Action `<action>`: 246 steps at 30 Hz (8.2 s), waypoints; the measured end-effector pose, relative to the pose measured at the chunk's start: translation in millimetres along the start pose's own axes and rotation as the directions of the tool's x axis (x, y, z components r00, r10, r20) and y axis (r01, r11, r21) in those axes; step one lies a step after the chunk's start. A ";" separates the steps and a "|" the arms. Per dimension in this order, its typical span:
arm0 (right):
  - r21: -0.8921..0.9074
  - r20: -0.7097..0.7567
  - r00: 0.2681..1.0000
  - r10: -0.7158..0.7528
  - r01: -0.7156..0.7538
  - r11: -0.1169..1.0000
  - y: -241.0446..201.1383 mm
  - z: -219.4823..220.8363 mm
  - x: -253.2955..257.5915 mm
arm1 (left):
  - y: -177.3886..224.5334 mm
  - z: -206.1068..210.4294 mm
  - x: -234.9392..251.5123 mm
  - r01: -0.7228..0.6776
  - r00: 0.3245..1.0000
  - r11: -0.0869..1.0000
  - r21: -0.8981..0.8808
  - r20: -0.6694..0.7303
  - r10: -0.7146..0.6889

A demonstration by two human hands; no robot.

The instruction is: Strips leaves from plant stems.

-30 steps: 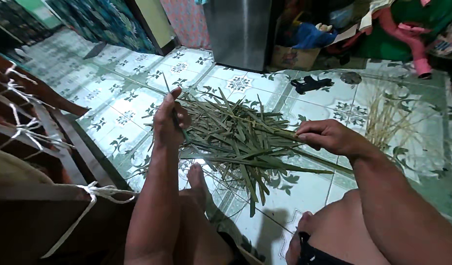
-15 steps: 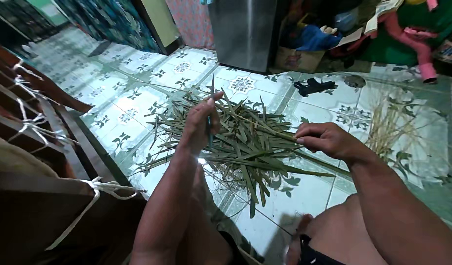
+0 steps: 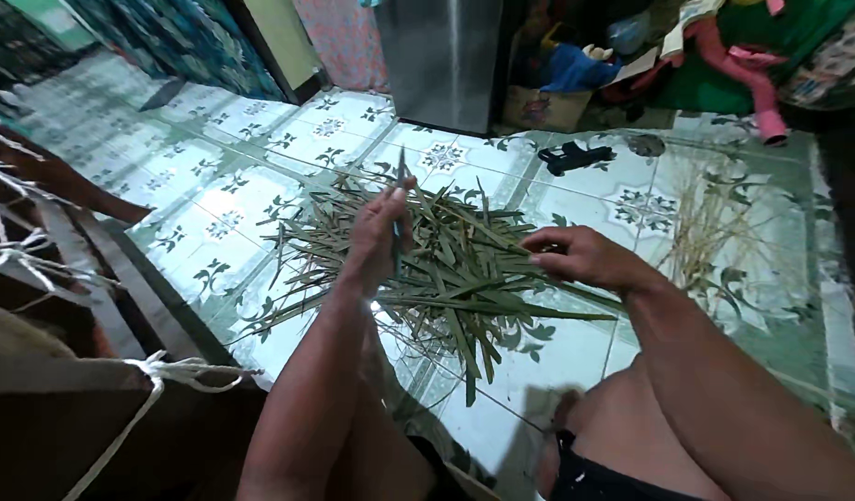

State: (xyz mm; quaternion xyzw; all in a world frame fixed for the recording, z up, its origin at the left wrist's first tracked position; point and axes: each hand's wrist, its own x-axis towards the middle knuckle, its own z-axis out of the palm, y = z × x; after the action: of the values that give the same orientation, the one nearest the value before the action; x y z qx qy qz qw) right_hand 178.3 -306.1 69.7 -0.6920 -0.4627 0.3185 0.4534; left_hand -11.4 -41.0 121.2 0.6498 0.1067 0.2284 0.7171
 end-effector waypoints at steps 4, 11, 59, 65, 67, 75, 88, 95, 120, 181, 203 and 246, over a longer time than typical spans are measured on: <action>0.058 -0.134 0.987 -0.091 0.100 0.993 -16.9 29.8 13.4 | -15.7 45.5 -5.6 0.126 0.981 0.986 0.107 0.134 -0.140; 0.091 -0.165 0.972 -0.169 0.185 0.978 -17.4 33.5 21.1 | -26.4 59.5 -4.5 0.184 0.969 0.980 0.075 0.152 -0.194; -0.115 -0.118 0.970 -0.214 0.201 0.973 -9.0 13.8 -15.4 | -1.5 16.7 2.6 0.063 0.995 0.994 0.084 0.067 -0.068; -0.120 -0.120 0.965 -0.235 0.221 0.968 -9.8 13.6 -16.7 | 0.6 7.9 5.0 0.035 0.999 0.996 0.081 0.017 -0.036; -0.128 -0.131 0.958 -0.255 0.238 0.963 -9.1 12.9 -17.4 | 1.5 7.0 5.3 0.035 0.999 0.997 0.075 -0.004 -0.034; -0.167 -0.132 0.953 -0.272 0.249 0.954 -3.3 7.1 -23.4 | 8.0 -13.3 5.8 -0.019 0.998 0.998 0.059 -0.054 0.023; -0.124 -0.048 0.972 -0.229 0.222 0.967 12.2 -8.7 -42.8 | 22.2 -49.0 0.3 -0.106 0.980 0.994 0.033 -0.167 0.110; -0.134 -0.015 0.980 -0.196 0.192 0.972 29.6 -33.2 -63.2 | 26.5 -73.3 -2.0 -0.169 0.962 0.985 0.024 -0.215 0.170; 0.014 -0.366 0.930 0.024 -0.021 1.000 14.4 -12.9 -14.6 | -6.7 43.0 1.8 0.093 0.954 0.930 0.357 0.235 -0.185; -0.085 -0.202 0.960 -0.196 0.182 0.980 -5.4 10.0 1.7 | -12.4 29.1 3.6 0.164 0.957 0.986 -0.001 0.243 -0.159; -0.153 -0.283 0.902 -0.327 0.295 0.943 -11.6 29.0 9.0 | -35.5 63.5 -2.0 0.282 0.878 0.956 0.079 0.379 -0.291; -0.231 -0.135 0.944 -0.302 0.267 0.936 -2.9 21.6 -2.3 | -13.2 36.0 -4.8 0.232 0.928 0.967 0.103 0.275 -0.251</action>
State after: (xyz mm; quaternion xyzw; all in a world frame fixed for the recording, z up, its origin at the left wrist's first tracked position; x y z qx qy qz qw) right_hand 157.8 -300.6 64.1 -0.6859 -0.5492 0.1390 0.4568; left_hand 3.1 -75.7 112.3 0.6821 0.0889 0.0383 0.7249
